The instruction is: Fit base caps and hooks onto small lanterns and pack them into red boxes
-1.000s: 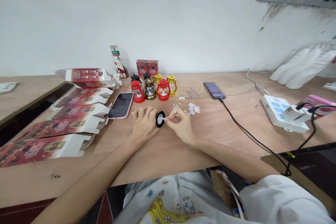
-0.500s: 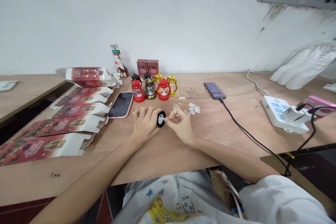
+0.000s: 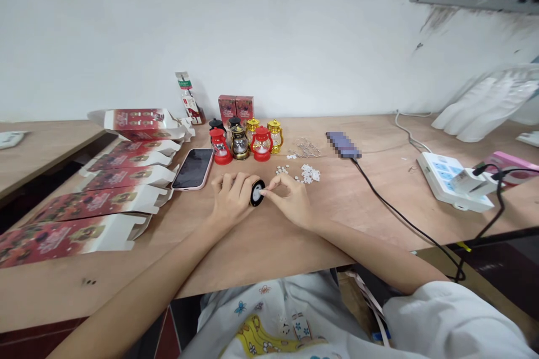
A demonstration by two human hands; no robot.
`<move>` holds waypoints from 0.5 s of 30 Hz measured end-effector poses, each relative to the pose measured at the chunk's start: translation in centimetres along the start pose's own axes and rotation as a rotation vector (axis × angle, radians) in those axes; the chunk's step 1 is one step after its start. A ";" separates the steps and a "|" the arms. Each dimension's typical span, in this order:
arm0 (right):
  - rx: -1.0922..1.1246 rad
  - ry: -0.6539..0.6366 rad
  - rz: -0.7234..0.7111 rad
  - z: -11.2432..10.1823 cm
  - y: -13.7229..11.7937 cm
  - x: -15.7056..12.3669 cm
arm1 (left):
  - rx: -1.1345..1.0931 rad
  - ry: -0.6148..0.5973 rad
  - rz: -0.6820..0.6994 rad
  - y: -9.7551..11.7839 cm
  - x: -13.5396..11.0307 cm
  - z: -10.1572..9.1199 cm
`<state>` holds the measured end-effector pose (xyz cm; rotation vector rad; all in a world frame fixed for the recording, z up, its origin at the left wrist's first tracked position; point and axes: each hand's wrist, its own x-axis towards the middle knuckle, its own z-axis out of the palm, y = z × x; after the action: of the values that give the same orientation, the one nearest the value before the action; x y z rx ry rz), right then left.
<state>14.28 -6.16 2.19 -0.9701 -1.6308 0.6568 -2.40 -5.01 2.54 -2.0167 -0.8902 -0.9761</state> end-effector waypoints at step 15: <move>0.369 -0.044 0.138 -0.1 1.0 1.0 | -0.242 0.068 -0.079 -0.7 -0.1 0.1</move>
<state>14.59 -4.81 1.87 -0.8034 -1.4218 1.0384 -3.00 -4.61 2.66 -2.1468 -0.8544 -1.2396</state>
